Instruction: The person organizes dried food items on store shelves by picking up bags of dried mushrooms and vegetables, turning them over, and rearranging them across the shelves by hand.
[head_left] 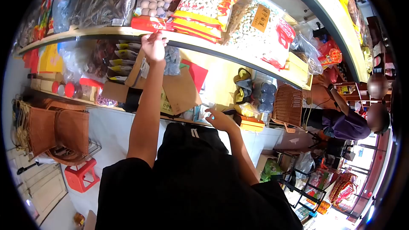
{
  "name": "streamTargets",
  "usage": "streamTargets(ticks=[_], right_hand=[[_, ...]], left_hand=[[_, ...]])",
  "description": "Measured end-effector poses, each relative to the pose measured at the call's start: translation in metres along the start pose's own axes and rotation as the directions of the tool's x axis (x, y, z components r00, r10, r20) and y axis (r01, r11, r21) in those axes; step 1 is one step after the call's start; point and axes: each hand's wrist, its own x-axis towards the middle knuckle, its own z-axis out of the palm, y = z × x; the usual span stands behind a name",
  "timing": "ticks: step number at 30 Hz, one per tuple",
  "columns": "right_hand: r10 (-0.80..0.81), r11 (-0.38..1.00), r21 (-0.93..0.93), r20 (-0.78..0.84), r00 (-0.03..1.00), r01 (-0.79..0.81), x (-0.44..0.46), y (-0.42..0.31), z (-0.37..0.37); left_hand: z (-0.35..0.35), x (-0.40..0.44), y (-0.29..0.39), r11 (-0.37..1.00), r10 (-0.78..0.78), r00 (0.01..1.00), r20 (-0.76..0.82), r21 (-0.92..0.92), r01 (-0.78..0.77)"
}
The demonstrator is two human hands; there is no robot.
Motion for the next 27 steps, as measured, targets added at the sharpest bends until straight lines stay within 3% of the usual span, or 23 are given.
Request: streamTargets(ticks=[3, 5, 10, 12, 13, 14, 15, 17, 18, 21, 22, 25, 27], right_hand=[[0.003, 1.0, 0.028, -0.03, 1.0, -0.002, 0.005, 0.008, 0.005], [0.021, 0.998, 0.057, -0.035, 0.999, -0.019, 0.005, 0.015, 0.009], [-0.015, 0.997, 0.072, -0.055, 0.998, 0.019, 0.005, 0.019, 0.014], [-0.131, 0.964, 0.208, -0.171, 0.977, 0.166, 0.014, 0.012, 0.01], [-0.078, 0.985, 0.128, -0.24, 0.968, 0.111, 0.021, -0.007, -0.005], [-0.154, 0.988, -0.031, -0.362, 0.919, 0.154, 0.028, -0.023, -0.022], [-0.07, 0.996, 0.009, -0.467, 0.881, 0.084, 0.036, -0.043, -0.038], [-0.176, 0.962, 0.052, -0.627, 0.759, 0.267, 0.054, -0.067, -0.07], [-0.146, 0.942, 0.129, -0.67, 0.728, 0.309, 0.064, -0.078, -0.082], [-0.087, 0.943, 0.187, -0.661, 0.745, 0.276, 0.094, -0.099, -0.103], [-0.096, 0.942, 0.181, -0.661, 0.744, 0.283, 0.102, -0.102, -0.105], [-0.091, 0.918, 0.219, -0.694, 0.714, 0.329, 0.12, -0.106, -0.105], [-0.033, 0.941, 0.216, -0.709, 0.705, 0.261, 0.126, -0.105, -0.106]], left_hand=[[0.001, 0.0, -0.006, 0.992, -0.128, 0.991, -0.022, 0.007, 0.129], [-0.002, 0.005, -0.014, 0.992, -0.127, 0.992, -0.002, 0.021, 0.127], [0.0, 0.004, -0.021, 0.999, 0.024, 1.0, -0.006, 0.025, -0.024], [0.0, 0.004, -0.022, 0.997, 0.07, 0.997, 0.019, 0.044, -0.07], [-0.001, 0.005, -0.023, 0.991, 0.122, 0.992, 0.031, 0.055, -0.123], [0.0, 0.004, -0.017, 0.993, 0.061, 0.998, 0.019, 0.103, -0.063], [0.0, 0.001, -0.015, 0.992, 0.058, 0.998, 0.023, 0.106, -0.061], [0.002, -0.001, -0.01, 0.994, 0.056, 0.997, 0.045, 0.093, -0.06], [-0.001, 0.0, -0.011, 0.994, 0.034, 0.998, 0.056, 0.103, -0.039], [-0.006, 0.002, -0.01, 0.998, 0.002, 0.993, 0.121, 0.064, -0.01], [-0.007, 0.0, -0.006, 0.992, -0.009, 0.989, 0.147, 0.128, -0.01], [-0.008, -0.004, 0.001, 0.98, -0.119, 0.982, 0.149, 0.175, 0.093], [-0.009, -0.003, 0.003, 0.985, -0.118, 0.986, 0.121, 0.139, 0.101]])
